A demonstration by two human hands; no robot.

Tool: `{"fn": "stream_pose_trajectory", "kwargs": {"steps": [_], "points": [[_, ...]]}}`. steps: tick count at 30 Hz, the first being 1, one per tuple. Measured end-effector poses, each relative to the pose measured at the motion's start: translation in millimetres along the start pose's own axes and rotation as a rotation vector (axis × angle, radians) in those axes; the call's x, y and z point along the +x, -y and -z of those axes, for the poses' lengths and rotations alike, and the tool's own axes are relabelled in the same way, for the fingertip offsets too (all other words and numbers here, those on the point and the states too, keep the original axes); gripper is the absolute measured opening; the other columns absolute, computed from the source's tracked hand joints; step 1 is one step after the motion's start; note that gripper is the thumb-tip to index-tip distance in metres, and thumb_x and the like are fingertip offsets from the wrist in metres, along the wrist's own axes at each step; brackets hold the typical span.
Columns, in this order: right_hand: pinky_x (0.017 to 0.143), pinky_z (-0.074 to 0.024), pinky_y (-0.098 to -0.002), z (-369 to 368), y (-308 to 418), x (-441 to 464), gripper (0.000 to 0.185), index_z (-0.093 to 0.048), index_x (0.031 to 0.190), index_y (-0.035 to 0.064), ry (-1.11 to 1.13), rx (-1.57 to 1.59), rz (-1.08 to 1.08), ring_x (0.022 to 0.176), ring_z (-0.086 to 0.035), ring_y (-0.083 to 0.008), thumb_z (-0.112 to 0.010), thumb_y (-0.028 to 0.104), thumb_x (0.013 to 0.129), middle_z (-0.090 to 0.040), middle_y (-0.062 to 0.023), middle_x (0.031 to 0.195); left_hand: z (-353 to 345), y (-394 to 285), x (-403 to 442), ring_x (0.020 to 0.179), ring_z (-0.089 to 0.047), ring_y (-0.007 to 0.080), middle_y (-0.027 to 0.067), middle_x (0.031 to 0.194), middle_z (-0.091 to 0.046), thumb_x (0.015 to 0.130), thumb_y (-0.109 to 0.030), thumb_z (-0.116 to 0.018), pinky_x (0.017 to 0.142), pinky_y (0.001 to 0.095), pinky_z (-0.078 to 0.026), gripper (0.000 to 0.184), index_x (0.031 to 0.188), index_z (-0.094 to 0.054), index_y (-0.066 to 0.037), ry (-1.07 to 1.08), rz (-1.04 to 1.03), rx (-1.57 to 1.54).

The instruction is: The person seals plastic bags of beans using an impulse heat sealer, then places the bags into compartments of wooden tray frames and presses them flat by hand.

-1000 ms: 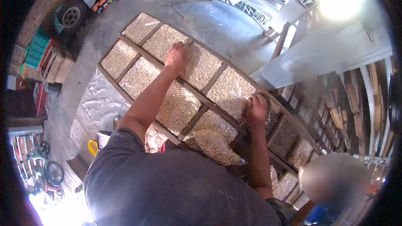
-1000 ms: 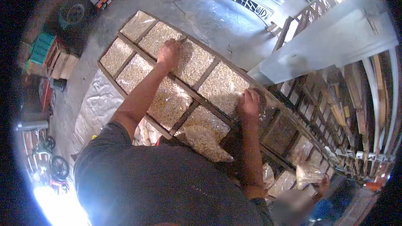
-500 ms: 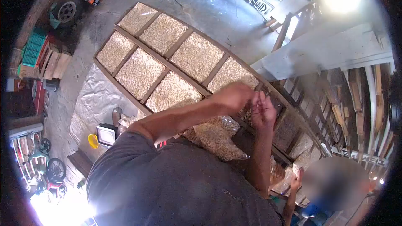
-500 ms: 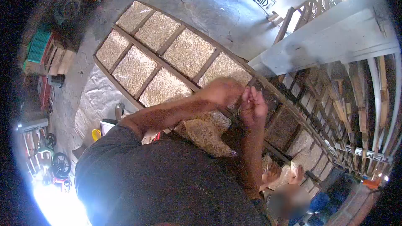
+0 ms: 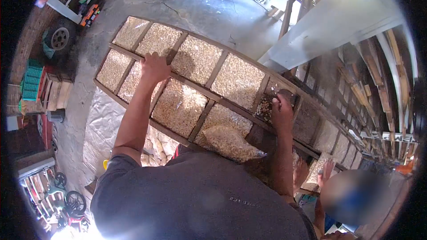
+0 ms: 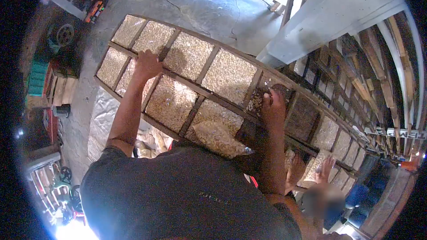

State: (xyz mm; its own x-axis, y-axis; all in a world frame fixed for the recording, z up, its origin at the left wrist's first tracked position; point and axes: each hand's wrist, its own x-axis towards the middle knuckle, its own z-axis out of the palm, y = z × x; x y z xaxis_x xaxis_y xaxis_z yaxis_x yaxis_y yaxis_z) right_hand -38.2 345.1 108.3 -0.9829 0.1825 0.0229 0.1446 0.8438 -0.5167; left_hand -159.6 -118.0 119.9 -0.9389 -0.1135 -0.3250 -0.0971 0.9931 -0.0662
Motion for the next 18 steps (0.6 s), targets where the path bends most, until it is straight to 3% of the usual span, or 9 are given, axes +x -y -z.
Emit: {"fn": "stream_pose_trajectory", "kwargs": {"steps": [5, 8, 11, 14, 16, 18], "points": [[0.108, -0.0477, -0.0456, -2.7, -19.6, -18.8, 0.044, -0.065, 0.133, 0.0054, -0.010, -0.110, 0.003, 0.126, -0.061, -0.0400, -0.062, 0.037, 0.104, -0.064, -0.0216, 0.134, -8.9, -1.9, 20.3, 0.128, -0.058, 0.0394, 0.0203, 0.131, -0.066, 0.092, -0.034, -0.062, 0.105, 0.0570, -0.048, 0.043, 0.122, -0.073, -0.005, 0.179, 0.039, -0.115], [0.107, -0.0484, -0.0456, -4.5, -34.3, -25.4, 0.043, -0.064, 0.133, 0.0059, -0.034, -0.102, 0.010, 0.125, -0.062, -0.0401, -0.063, 0.037, 0.103, -0.064, -0.0214, 0.134, -27.5, -1.1, 31.4, 0.122, -0.063, 0.0400, 0.0190, 0.132, -0.067, 0.091, -0.030, -0.061, 0.105, 0.0550, -0.049, 0.043, 0.125, -0.071, -0.005, 0.144, 0.040, -0.120], [0.105, -0.0495, -0.0453, -6.2, -29.7, -29.8, 0.043, -0.065, 0.132, 0.0045, -0.064, -0.117, 0.011, 0.122, -0.063, -0.0396, -0.064, 0.035, 0.102, -0.064, -0.0212, 0.133, -50.5, -2.4, 19.0, 0.103, -0.069, 0.0436, 0.0242, 0.108, -0.071, 0.090, -0.026, -0.060, 0.092, 0.0543, -0.057, 0.035, 0.109, -0.073, 0.000, -0.244, -0.086, -0.154], [0.102, -0.0513, -0.0427, -9.3, -10.2, -27.4, 0.041, -0.065, 0.130, 0.0025, -0.059, -0.056, 0.064, 0.118, -0.066, -0.0360, -0.066, 0.032, 0.102, -0.065, -0.0206, 0.129, -65.0, -8.1, 19.8, 0.102, -0.067, 0.0461, 0.0249, 0.106, -0.070, 0.090, -0.023, -0.058, 0.092, 0.0540, -0.056, 0.031, 0.105, -0.073, -0.001, -0.374, -0.192, -0.311], [0.099, -0.0526, -0.0406, -18.4, 5.1, -14.1, 0.039, -0.065, 0.129, 0.0019, -0.055, 0.093, 0.134, 0.114, -0.067, -0.0331, -0.067, 0.029, 0.101, -0.067, -0.0196, 0.124, -65.3, -17.9, 14.6, 0.116, -0.063, 0.0419, 0.0243, 0.120, -0.067, 0.094, -0.022, -0.057, 0.099, 0.0522, -0.053, 0.034, 0.121, -0.067, -0.004, -0.270, -0.128, -0.335], [0.105, -0.0484, -0.0455, -26.4, 27.0, 4.0, 0.042, -0.063, 0.130, 0.0013, 0.058, 0.150, 0.209, 0.120, -0.063, -0.0392, -0.065, 0.032, 0.101, -0.064, -0.0225, 0.129, -71.3, -22.1, 13.7, 0.123, -0.062, 0.0402, 0.0246, 0.127, -0.064, 0.095, -0.021, -0.058, 0.102, 0.0507, -0.052, 0.038, 0.130, -0.063, -0.005, -0.276, -0.135, -0.339]]}}
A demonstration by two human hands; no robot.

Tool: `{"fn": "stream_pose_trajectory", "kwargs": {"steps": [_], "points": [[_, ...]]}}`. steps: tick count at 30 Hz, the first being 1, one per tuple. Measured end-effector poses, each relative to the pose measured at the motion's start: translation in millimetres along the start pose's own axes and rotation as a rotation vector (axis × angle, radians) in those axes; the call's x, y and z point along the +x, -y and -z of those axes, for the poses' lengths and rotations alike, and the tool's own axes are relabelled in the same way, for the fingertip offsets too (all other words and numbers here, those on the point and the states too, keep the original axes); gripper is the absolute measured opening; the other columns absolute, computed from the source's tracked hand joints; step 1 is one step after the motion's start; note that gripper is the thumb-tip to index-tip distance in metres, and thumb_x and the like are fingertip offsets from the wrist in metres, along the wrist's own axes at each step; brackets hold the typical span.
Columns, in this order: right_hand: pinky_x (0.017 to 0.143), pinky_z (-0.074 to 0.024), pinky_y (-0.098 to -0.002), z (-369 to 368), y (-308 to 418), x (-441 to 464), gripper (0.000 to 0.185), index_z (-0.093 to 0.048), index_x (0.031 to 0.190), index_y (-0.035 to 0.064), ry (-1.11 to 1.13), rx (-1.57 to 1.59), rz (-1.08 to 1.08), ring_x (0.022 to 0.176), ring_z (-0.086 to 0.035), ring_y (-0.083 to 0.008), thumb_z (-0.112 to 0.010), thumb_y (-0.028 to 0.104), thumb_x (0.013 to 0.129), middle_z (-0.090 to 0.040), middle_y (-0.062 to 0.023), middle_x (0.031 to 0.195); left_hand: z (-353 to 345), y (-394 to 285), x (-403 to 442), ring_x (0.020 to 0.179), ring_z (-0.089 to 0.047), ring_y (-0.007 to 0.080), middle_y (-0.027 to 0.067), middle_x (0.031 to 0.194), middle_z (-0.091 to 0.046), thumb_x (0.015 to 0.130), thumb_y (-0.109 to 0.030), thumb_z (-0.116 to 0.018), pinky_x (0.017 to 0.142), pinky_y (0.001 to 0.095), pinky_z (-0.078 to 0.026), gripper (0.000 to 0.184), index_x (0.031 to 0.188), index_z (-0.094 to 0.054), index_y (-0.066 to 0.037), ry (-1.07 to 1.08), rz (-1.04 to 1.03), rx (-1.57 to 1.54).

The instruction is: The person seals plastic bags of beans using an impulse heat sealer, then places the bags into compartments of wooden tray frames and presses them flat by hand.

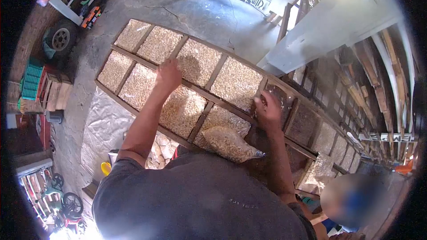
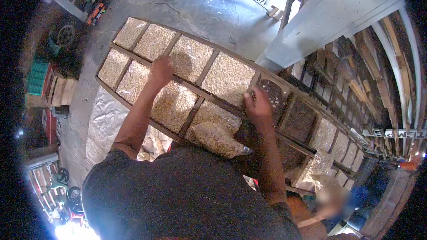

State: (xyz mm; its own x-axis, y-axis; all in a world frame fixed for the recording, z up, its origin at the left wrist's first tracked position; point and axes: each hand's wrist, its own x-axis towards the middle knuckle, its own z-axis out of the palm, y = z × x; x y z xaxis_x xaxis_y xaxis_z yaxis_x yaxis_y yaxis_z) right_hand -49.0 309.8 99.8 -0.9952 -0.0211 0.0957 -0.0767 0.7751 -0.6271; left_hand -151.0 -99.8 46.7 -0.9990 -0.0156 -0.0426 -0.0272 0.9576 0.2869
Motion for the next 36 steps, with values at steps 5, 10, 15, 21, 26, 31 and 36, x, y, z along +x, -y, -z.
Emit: {"fn": "stream_pose_trajectory", "kwargs": {"steps": [5, 10, 15, 21, 26, 31, 36], "points": [[0.099, -0.0515, -0.0467, -53.5, 61.7, 63.6, 0.038, -0.061, 0.129, 0.0021, 0.178, 0.108, 0.360, 0.115, -0.064, -0.0417, -0.067, 0.026, 0.100, -0.066, -0.0233, 0.126, -11.0, -14.1, -3.6, 0.123, -0.062, 0.0419, 0.0274, 0.128, -0.061, 0.095, -0.025, -0.065, 0.105, 0.0488, -0.052, 0.044, 0.131, -0.060, 0.000, 0.052, -0.152, 0.036], [0.088, -0.0581, -0.0394, -100.7, 104.3, 89.5, 0.037, -0.061, 0.131, 0.0023, 0.409, 0.210, 0.290, 0.099, -0.071, -0.0304, -0.071, 0.019, 0.099, -0.068, -0.0196, 0.120, -0.6, -39.4, -3.7, 0.122, -0.063, 0.0399, 0.0284, 0.127, -0.063, 0.094, -0.031, -0.068, 0.102, 0.0478, -0.054, 0.043, 0.122, -0.066, 0.002, 0.130, -0.058, 0.109], [0.078, -0.0583, -0.0356, -69.8, 73.7, 63.3, 0.047, -0.050, 0.141, -0.0034, -0.093, 0.401, 0.052, 0.089, -0.066, -0.0204, -0.067, 0.011, 0.100, -0.065, -0.0170, 0.110, -65.3, -6.6, 11.2, 0.125, -0.060, 0.0413, 0.0220, 0.128, -0.068, 0.092, -0.034, -0.071, 0.105, 0.0500, -0.051, 0.049, 0.131, -0.066, -0.005, -0.027, -0.258, 0.046], [0.075, -0.0524, -0.0356, 60.5, -47.8, -42.5, 0.024, -0.057, 0.111, -0.0009, -1.035, 1.098, -0.527, 0.086, -0.061, -0.0190, -0.067, 0.017, 0.098, -0.061, -0.0090, 0.094, -15.4, -44.0, 7.9, 0.106, -0.065, 0.0435, 0.0246, 0.109, -0.068, 0.094, -0.021, -0.063, 0.094, 0.0522, -0.052, 0.028, 0.117, -0.071, -0.007, 0.044, -0.274, 0.019], [0.081, -0.0540, -0.0382, 119.7, -111.0, -138.7, 0.019, -0.060, 0.116, 0.0061, -1.181, 1.247, -0.565, 0.082, -0.061, -0.0213, -0.063, 0.021, 0.104, -0.065, -0.0076, 0.097, -20.7, -24.4, 12.8, 0.094, -0.069, 0.0439, 0.0235, 0.098, -0.073, 0.088, -0.019, -0.065, 0.082, 0.0495, -0.056, 0.021, 0.102, -0.074, -0.006, -0.010, -0.300, -0.074], [0.096, -0.0547, -0.0404, 81.3, -76.2, -137.9, 0.038, -0.056, 0.133, 0.0019, -0.749, 1.173, -0.652, 0.101, -0.065, -0.0245, -0.054, 0.032, 0.110, -0.065, -0.0114, 0.116, -18.9, -30.0, 18.0, 0.091, -0.074, 0.0324, 0.0167, 0.094, -0.077, 0.088, -0.013, -0.074, 0.083, 0.0414, -0.058, 0.018, 0.105, -0.075, -0.007, 0.188, -0.153, -0.278], [0.098, -0.0570, -0.0418, 27.0, 8.7, -55.4, 0.041, -0.056, 0.136, -0.0002, 0.008, 1.736, -0.623, 0.112, -0.068, -0.0289, -0.057, 0.030, 0.108, -0.068, -0.0148, 0.125, 13.6, -167.5, -39.3, 0.097, -0.075, 0.0294, 0.0160, 0.105, -0.077, 0.087, -0.010, -0.072, 0.088, 0.0400, -0.059, 0.026, 0.111, -0.073, -0.001, 0.322, -0.343, -0.762]]}}
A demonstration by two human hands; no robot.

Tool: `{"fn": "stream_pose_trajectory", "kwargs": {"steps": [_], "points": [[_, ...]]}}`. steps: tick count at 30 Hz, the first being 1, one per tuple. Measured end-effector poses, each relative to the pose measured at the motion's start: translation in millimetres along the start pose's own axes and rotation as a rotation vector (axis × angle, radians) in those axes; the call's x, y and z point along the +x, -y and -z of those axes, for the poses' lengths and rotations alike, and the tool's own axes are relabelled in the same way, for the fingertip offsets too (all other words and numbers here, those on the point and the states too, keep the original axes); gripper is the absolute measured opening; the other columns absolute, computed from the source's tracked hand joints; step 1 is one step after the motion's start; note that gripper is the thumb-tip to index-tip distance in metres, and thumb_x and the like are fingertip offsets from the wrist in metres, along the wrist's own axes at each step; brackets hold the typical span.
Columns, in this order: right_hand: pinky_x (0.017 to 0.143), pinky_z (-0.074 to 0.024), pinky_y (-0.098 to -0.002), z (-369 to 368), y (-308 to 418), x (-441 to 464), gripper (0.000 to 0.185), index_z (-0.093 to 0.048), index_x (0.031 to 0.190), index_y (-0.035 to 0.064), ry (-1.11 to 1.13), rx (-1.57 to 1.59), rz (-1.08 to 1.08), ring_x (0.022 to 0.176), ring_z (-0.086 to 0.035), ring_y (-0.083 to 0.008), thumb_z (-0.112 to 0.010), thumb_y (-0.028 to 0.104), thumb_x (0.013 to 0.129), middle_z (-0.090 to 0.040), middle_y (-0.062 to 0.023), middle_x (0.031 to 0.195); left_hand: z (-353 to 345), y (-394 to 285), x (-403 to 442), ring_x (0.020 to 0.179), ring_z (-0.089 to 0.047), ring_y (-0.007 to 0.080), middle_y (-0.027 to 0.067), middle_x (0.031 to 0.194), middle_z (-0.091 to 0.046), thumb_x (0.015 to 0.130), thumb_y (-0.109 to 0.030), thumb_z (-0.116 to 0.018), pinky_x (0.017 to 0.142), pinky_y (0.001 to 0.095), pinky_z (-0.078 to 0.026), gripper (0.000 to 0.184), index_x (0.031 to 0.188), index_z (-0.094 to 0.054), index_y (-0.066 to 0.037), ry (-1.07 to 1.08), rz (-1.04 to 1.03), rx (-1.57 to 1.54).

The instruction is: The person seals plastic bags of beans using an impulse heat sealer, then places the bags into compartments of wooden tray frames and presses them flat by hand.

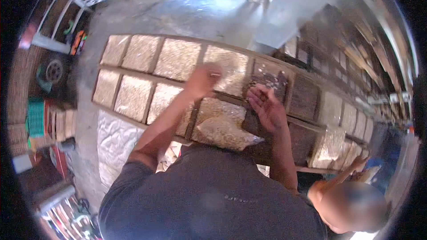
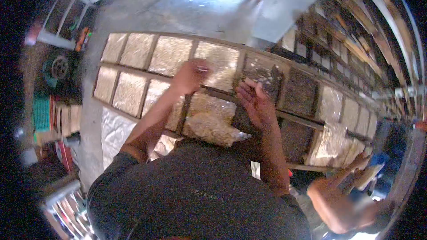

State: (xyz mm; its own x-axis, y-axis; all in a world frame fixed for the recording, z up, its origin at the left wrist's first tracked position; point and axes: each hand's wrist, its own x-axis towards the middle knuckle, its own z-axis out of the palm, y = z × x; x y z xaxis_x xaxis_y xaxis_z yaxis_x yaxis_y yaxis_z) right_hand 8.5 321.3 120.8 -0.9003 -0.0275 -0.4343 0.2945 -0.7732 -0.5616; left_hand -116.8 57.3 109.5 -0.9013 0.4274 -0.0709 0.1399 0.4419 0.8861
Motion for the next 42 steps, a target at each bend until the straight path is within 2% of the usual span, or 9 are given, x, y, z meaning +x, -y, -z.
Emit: {"fn": "stream_pose_trajectory", "kwargs": {"steps": [7, 11, 12, 14, 23, 29, 35, 38, 42], "points": [[0.104, -0.0534, -0.0461, 87.4, 2.3, 90.9, 0.048, -0.060, 0.133, -0.0033, 0.287, 0.209, -0.099, 0.117, -0.068, -0.0309, -0.043, 0.036, 0.112, -0.070, -0.0183, 0.127, -53.6, -45.1, 0.4, 0.116, -0.068, 0.0310, 0.0120, 0.120, -0.074, 0.083, -0.006, -0.079, 0.100, 0.0428, -0.054, 0.038, 0.120, -0.074, -0.012, 0.062, -0.550, -0.005], [0.114, -0.0435, -0.0477, 28.1, 36.3, 39.9, 0.041, -0.062, 0.134, -0.0001, -0.291, -1.506, 0.368, 0.128, -0.060, -0.0431, -0.055, 0.029, 0.106, -0.064, -0.0226, 0.136, 35.3, 3.9, -29.4, 0.115, -0.066, 0.0370, 0.0186, 0.125, -0.070, 0.079, -0.021, -0.087, 0.099, 0.0437, -0.053, 0.040, 0.114, -0.072, -0.007, -0.265, 0.217, 0.264], [0.115, -0.0428, -0.0481, 32.9, 37.4, 38.0, 0.041, -0.062, 0.135, -0.0005, -0.263, -1.664, 0.458, 0.130, -0.058, -0.0438, -0.057, 0.028, 0.105, -0.062, -0.0233, 0.139, 51.7, 51.2, -31.0, 0.095, -0.073, 0.0345, 0.0187, 0.112, -0.074, 0.090, -0.032, -0.074, 0.087, 0.0454, -0.058, 0.037, 0.116, -0.073, -0.005, -0.448, 0.031, 0.775], [0.116, -0.0412, -0.0487, 51.2, 43.2, 40.2, 0.044, -0.061, 0.136, -0.0011, -0.192, -1.982, 0.618, 0.135, -0.053, -0.0451, -0.061, 0.026, 0.102, -0.058, -0.0247, 0.144, 92.2, 69.7, -33.6, 0.103, -0.070, 0.0380, 0.0178, 0.100, -0.075, 0.091, -0.042, -0.069, 0.092, 0.0507, -0.053, 0.043, 0.111, -0.072, -0.004, -0.087, 0.409, 1.029], [0.097, -0.0506, -0.0523, 41.9, 29.2, 79.6, 0.042, -0.066, 0.124, -0.0018, -0.032, -1.914, 0.834, 0.109, -0.063, -0.0456, -0.069, 0.030, 0.098, -0.066, -0.0250, 0.119, 85.4, 82.4, -26.8, 0.096, -0.073, 0.0386, 0.0156, 0.097, -0.076, 0.097, -0.028, -0.056, 0.094, 0.0563, -0.051, 0.023, 0.103, -0.070, -0.011, -0.179, 0.386, 0.654], [0.090, -0.0543, -0.0523, -62.7, 0.3, 30.5, 0.052, -0.074, 0.110, 0.0029, -0.135, -2.186, -0.232, 0.102, -0.069, -0.0418, -0.076, 0.051, 0.090, -0.071, -0.0216, 0.107, 45.7, 41.0, -26.3, 0.083, -0.076, 0.0295, 0.0079, 0.088, -0.077, 0.093, -0.030, -0.067, 0.076, 0.0412, -0.056, 0.017, 0.095, -0.073, -0.015, -0.085, 0.257, 0.669], [0.088, -0.0555, -0.0504, -18.8, 22.0, 51.8, 0.045, -0.073, 0.112, 0.0064, -0.060, -2.069, -0.300, 0.101, -0.070, -0.0387, -0.074, 0.046, 0.091, -0.072, -0.0190, 0.109, -10.2, 11.4, -28.5, 0.082, -0.074, 0.0325, 0.0129, 0.083, -0.075, 0.091, -0.020, -0.068, 0.075, 0.0421, -0.055, 0.010, 0.090, -0.072, -0.010, 0.047, -0.014, 0.439], [0.085, -0.0559, -0.0491, -2.1, 3.9, 47.8, 0.039, -0.070, 0.111, 0.0075, -0.120, -2.077, 0.598, 0.098, -0.070, -0.0389, -0.077, 0.037, 0.087, -0.071, -0.0182, 0.105, -50.0, -2.0, -38.1, 0.087, -0.070, 0.0389, 0.0177, 0.092, -0.072, 0.088, -0.013, -0.068, 0.078, 0.0500, -0.055, 0.008, 0.094, -0.071, -0.008, 0.038, -0.403, 0.236], [0.082, -0.0555, -0.0493, -17.6, -6.3, 53.2, 0.032, -0.066, 0.105, 0.0061, 0.040, -1.923, 0.593, 0.094, -0.069, -0.0400, -0.079, 0.027, 0.085, -0.068, -0.0177, 0.100, -52.7, -6.2, -37.8, 0.077, -0.065, 0.0415, 0.0193, 0.081, -0.068, 0.090, -0.013, -0.064, 0.073, 0.0529, -0.051, 0.012, 0.089, -0.071, -0.004, -0.077, -0.422, 0.074]]}}
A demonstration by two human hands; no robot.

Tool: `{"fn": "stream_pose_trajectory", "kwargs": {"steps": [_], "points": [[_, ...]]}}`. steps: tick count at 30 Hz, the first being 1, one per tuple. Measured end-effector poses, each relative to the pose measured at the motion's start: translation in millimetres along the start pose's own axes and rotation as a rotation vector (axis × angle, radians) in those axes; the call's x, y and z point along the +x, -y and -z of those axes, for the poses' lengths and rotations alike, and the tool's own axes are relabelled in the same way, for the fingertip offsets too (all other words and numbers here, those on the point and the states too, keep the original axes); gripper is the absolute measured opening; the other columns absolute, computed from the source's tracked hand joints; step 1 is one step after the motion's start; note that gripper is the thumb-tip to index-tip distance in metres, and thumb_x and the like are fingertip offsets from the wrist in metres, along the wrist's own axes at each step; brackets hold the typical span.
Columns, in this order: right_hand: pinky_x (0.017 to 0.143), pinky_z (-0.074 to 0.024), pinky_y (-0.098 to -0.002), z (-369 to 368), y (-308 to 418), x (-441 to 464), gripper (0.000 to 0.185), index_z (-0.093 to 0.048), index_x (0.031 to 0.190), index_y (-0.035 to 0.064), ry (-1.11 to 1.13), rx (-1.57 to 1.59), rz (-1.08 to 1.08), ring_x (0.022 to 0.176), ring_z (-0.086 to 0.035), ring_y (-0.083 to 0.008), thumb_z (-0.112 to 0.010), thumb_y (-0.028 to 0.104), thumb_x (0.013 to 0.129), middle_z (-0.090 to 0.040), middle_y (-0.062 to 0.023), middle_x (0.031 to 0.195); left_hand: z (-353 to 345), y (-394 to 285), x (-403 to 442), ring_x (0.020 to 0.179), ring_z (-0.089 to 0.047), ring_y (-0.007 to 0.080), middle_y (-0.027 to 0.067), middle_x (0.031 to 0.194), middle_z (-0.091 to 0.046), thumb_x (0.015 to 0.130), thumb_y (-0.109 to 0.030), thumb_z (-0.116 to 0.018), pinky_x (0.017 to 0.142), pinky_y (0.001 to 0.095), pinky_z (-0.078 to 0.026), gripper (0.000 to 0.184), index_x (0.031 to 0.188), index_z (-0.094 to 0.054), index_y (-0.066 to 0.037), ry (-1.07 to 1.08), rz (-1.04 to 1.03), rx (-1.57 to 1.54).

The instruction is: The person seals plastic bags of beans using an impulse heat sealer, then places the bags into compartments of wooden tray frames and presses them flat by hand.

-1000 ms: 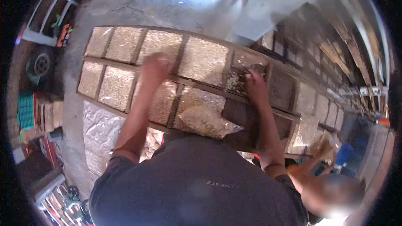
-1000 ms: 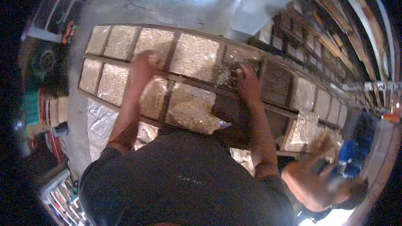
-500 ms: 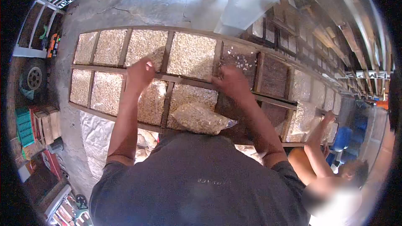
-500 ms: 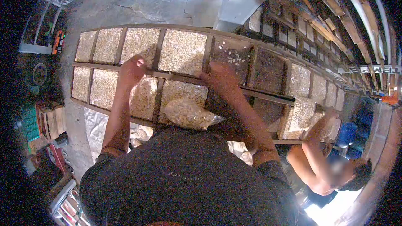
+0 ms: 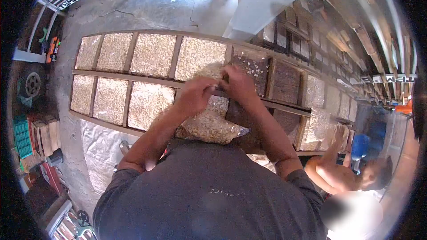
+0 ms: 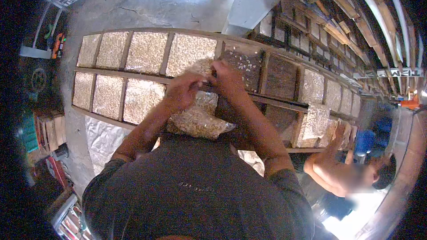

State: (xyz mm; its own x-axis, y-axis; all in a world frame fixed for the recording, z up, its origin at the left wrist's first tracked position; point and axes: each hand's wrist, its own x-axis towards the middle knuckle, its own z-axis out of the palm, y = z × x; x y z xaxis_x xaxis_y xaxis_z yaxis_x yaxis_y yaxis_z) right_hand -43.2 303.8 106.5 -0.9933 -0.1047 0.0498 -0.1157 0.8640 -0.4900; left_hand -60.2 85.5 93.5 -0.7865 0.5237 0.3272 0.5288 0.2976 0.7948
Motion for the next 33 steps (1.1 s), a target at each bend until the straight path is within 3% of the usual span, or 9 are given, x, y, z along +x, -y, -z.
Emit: {"fn": "stream_pose_trajectory", "kwargs": {"steps": [5, 7, 11, 16, 21, 25, 27, 30, 33], "points": [[0.079, -0.0550, -0.0508, 9.8, -15.5, -12.3, 0.035, -0.066, 0.099, 0.0046, -0.240, -0.005, -0.075, 0.090, -0.069, -0.0409, -0.079, 0.034, 0.085, -0.068, -0.0184, 0.095, 38.3, 9.0, -13.3, 0.091, -0.063, 0.0403, 0.0153, 0.087, -0.068, 0.094, -0.026, -0.068, 0.085, 0.0551, -0.047, 0.023, 0.091, -0.072, -0.004, -0.080, 0.185, 0.517], [0.080, -0.0552, -0.0514, 21.8, 3.1, -14.0, 0.038, -0.067, 0.097, 0.0040, 0.109, -0.103, -0.226, 0.089, -0.069, -0.0415, -0.078, 0.038, 0.086, -0.070, -0.0196, 0.094, 38.6, 14.1, -13.2, 0.095, -0.064, 0.0400, 0.0148, 0.095, -0.070, 0.092, -0.032, -0.071, 0.089, 0.0549, -0.045, 0.027, 0.091, -0.073, -0.005, 0.187, 0.311, 0.480], [0.082, -0.0553, -0.0524, 35.8, 19.7, 15.6, 0.042, -0.070, 0.094, 0.0029, 0.638, -0.167, -0.323, 0.089, -0.070, -0.0417, -0.075, 0.044, 0.087, -0.072, -0.0219, 0.094, -2.5, 19.1, -6.6, 0.098, -0.064, 0.0396, 0.0155, 0.103, -0.069, 0.091, -0.037, -0.072, 0.091, 0.0543, -0.044, 0.033, 0.100, -0.073, -0.006, 0.273, -0.003, 0.071], [0.086, -0.0553, -0.0504, 33.5, -33.7, -9.9, 0.033, -0.071, 0.110, 0.0057, 0.194, -0.268, -0.260, 0.096, -0.071, -0.0399, -0.072, 0.032, 0.091, -0.073, -0.0206, 0.099, 7.4, 3.1, -11.7, 0.103, -0.064, 0.0386, 0.0168, 0.103, -0.068, 0.087, -0.044, -0.076, 0.095, 0.0533, -0.043, 0.043, 0.108, -0.072, -0.007, 0.084, 0.078, 0.216], [0.087, -0.0545, -0.0482, 10.6, -16.3, -17.4, 0.022, -0.071, 0.112, 0.0057, 0.243, 0.373, -0.076, 0.098, -0.069, -0.0408, -0.066, 0.020, 0.096, -0.070, -0.0195, 0.104, 13.5, -13.0, 13.1, 0.113, -0.062, 0.0391, 0.0164, 0.116, -0.069, 0.086, -0.048, -0.074, 0.098, 0.0536, -0.048, 0.048, 0.115, -0.073, -0.011, 0.538, 0.022, 0.239], [0.090, -0.0519, -0.0509, 22.1, 4.9, -20.8, 0.023, -0.071, 0.111, 0.0036, 0.378, -0.049, 0.011, 0.103, -0.066, -0.0421, -0.066, 0.022, 0.097, -0.068, -0.0209, 0.106, 24.3, 7.9, 8.9, 0.116, -0.065, 0.0383, 0.0181, 0.116, -0.070, 0.088, -0.035, -0.074, 0.098, 0.0476, -0.052, 0.038, 0.118, -0.073, -0.010, 0.473, 0.092, -0.008], [0.093, -0.0503, -0.0524, 39.6, 4.7, -29.4, 0.024, -0.071, 0.111, 0.0036, 0.420, -0.136, -0.123, 0.107, -0.064, -0.0417, -0.066, 0.023, 0.097, -0.068, -0.0213, 0.107, 66.4, 25.8, -14.5, 0.107, -0.068, 0.0395, 0.0169, 0.109, -0.072, 0.090, -0.025, -0.074, 0.093, 0.0465, -0.054, 0.027, 0.111, -0.075, -0.009, -0.125, 0.333, 0.065], [0.096, -0.0488, -0.0533, 55.2, -3.1, -26.3, 0.026, -0.071, 0.113, 0.0047, 0.480, -0.274, -0.359, 0.110, -0.063, -0.0416, -0.066, 0.025, 0.098, -0.068, -0.0211, 0.107, 141.0, 76.6, -22.8, 0.089, -0.071, 0.0386, 0.0165, 0.093, -0.073, 0.081, -0.026, -0.078, 0.080, 0.0495, -0.057, 0.023, 0.095, -0.074, -0.008, -0.077, 0.802, 0.950], [0.099, -0.0484, -0.0533, 27.9, -43.5, -22.8, 0.031, -0.069, 0.122, 0.0066, 0.124, -0.223, -0.217, 0.111, -0.062, -0.0424, -0.066, 0.027, 0.098, -0.066, -0.0225, 0.115, 164.3, 128.7, -56.6, 0.086, -0.069, 0.0408, 0.0194, 0.094, -0.073, 0.096, -0.031, -0.061, 0.093, 0.0518, -0.052, 0.032, 0.100, -0.074, -0.003, -0.187, 0.601, 0.891]]}}
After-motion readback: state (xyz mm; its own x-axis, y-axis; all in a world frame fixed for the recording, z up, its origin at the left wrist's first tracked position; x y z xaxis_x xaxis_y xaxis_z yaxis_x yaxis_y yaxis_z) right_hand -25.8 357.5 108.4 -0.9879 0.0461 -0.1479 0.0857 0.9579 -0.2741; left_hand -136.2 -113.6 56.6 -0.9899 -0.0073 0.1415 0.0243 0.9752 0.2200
